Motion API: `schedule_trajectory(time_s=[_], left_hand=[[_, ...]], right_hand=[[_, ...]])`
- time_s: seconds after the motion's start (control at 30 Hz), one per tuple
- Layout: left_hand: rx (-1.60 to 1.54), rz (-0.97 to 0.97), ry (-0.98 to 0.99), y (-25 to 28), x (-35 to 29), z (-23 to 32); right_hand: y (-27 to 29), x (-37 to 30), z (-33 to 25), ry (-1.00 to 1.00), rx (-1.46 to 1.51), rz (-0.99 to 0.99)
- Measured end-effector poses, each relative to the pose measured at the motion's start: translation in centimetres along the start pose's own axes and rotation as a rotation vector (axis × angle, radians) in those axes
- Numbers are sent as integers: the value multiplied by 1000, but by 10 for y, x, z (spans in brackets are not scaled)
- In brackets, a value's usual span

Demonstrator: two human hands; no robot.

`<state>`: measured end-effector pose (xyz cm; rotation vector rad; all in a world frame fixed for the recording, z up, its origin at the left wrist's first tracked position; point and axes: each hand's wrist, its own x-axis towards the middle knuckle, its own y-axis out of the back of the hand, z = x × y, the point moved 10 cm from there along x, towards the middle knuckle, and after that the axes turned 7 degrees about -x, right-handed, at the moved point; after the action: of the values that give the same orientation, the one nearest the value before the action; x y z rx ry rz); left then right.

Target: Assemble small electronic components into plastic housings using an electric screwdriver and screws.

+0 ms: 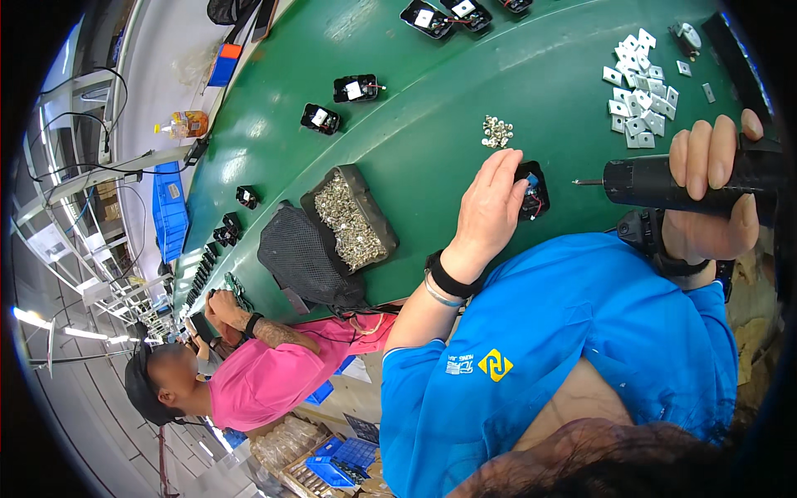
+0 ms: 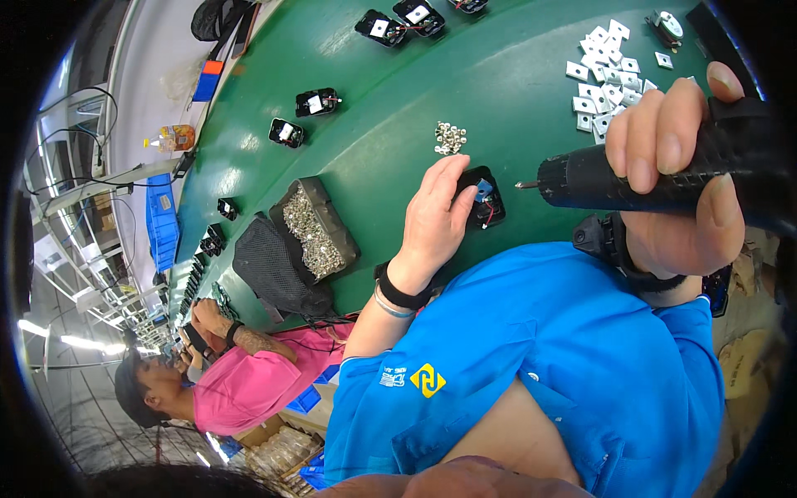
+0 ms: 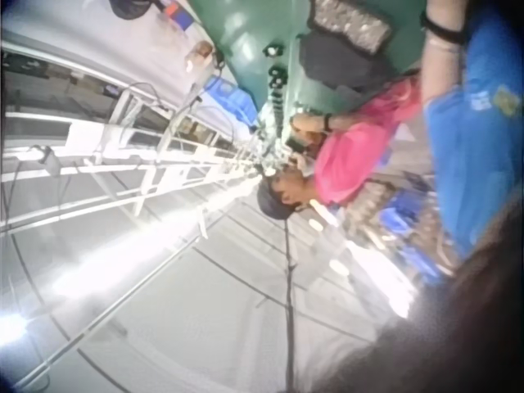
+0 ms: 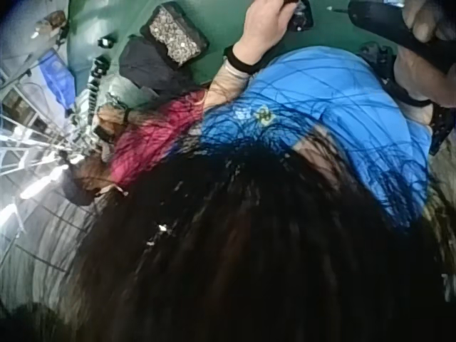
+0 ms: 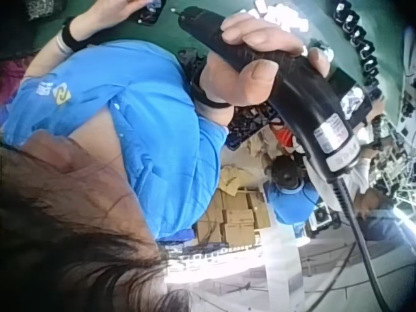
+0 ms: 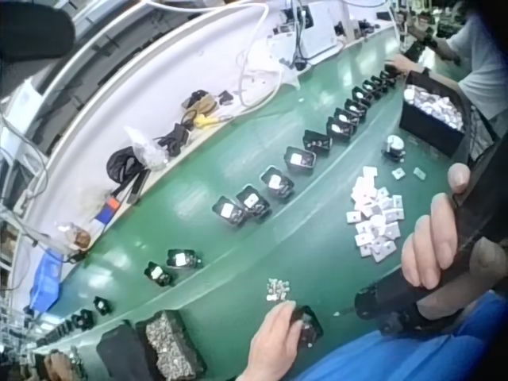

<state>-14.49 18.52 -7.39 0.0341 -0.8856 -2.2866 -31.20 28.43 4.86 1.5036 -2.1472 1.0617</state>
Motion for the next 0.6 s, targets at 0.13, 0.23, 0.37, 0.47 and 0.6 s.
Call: schedule_trajectory(time_s=[0.13, 0.23, 0.37, 0.47, 0.6], left_hand=[[11, -11, -19, -1, 0, 10], [103, -35, -8, -6, 4, 7], [121, -50, -16, -11, 7, 2], [145, -71, -7, -11, 11, 5], [218, -160, -33, -14, 13, 7]], right_hand=[[-1, 0, 1, -15, 2, 4], [-2, 1, 5, -14, 18, -2], [-1, 0, 6, -29, 0, -34], [3, -1, 4, -19, 10, -6], [3, -3, 10, -52, 16, -30]])
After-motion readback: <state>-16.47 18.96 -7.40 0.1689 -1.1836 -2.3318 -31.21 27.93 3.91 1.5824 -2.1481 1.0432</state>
